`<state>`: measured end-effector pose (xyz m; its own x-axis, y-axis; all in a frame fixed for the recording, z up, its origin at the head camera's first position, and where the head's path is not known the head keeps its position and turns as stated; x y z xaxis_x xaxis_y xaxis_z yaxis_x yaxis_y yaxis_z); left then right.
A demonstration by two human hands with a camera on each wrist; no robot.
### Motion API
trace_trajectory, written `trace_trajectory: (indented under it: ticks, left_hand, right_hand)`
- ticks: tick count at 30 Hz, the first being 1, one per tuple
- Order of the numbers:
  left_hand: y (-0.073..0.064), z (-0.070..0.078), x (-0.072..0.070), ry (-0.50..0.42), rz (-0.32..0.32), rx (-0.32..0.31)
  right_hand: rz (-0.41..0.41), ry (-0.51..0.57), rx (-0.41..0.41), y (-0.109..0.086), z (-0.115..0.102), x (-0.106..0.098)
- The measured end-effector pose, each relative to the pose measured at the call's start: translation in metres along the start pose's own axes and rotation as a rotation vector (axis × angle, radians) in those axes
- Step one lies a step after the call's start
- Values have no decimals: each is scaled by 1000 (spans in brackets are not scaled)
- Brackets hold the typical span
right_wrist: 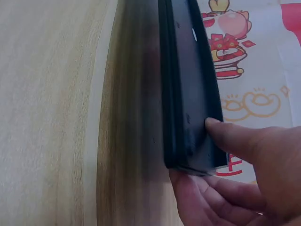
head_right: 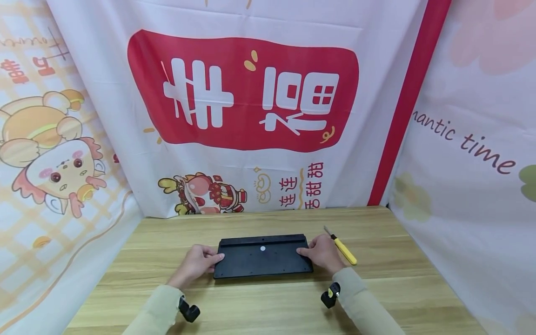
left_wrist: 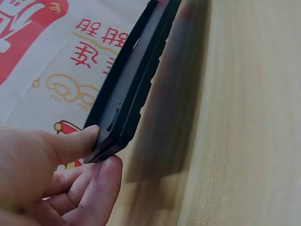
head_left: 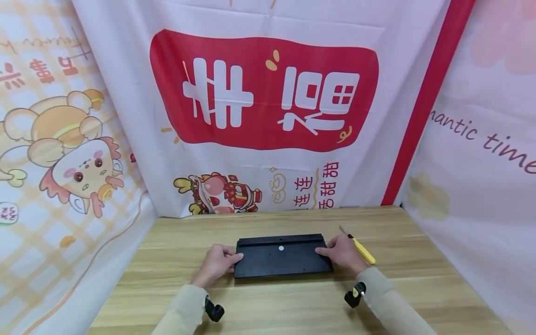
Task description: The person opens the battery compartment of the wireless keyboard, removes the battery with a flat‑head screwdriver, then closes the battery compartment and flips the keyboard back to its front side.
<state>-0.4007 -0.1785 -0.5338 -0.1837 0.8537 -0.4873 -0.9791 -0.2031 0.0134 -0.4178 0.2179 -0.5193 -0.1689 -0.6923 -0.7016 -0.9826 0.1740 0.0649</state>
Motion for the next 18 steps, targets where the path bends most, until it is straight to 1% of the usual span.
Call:
trace_trajectory:
  ticks: [3, 5, 9, 12, 18]
  left_hand:
    - [0, 3, 5, 53, 6, 47]
    - [0, 4, 6, 89, 22, 74]
    - [-2, 9, 7, 160, 52, 131]
    - [-3, 12, 8, 199, 53, 153]
    - [-2, 16, 10, 263, 47, 175]
  right_hand:
    - [28, -54, -52, 1, -2, 1]
    - [45, -90, -89, 2, -4, 3]
    - [69, -148, -130, 1, -6, 7]
    - [77, -179, -145, -1, -10, 8]
    - [96, -252, -175, -1, -16, 9]
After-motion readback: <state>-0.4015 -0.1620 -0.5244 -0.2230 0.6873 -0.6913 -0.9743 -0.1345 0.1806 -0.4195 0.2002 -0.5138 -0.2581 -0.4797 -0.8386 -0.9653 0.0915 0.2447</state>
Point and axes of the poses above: each hand's wrist, its own y-axis towards the middle knuckle, its own x-axis out of the palm, z = x × y, the point moved 10 cm from there along y, towards the middle knuckle, and after that the axes turned 13 degrees about z, right-handed, at the moved point
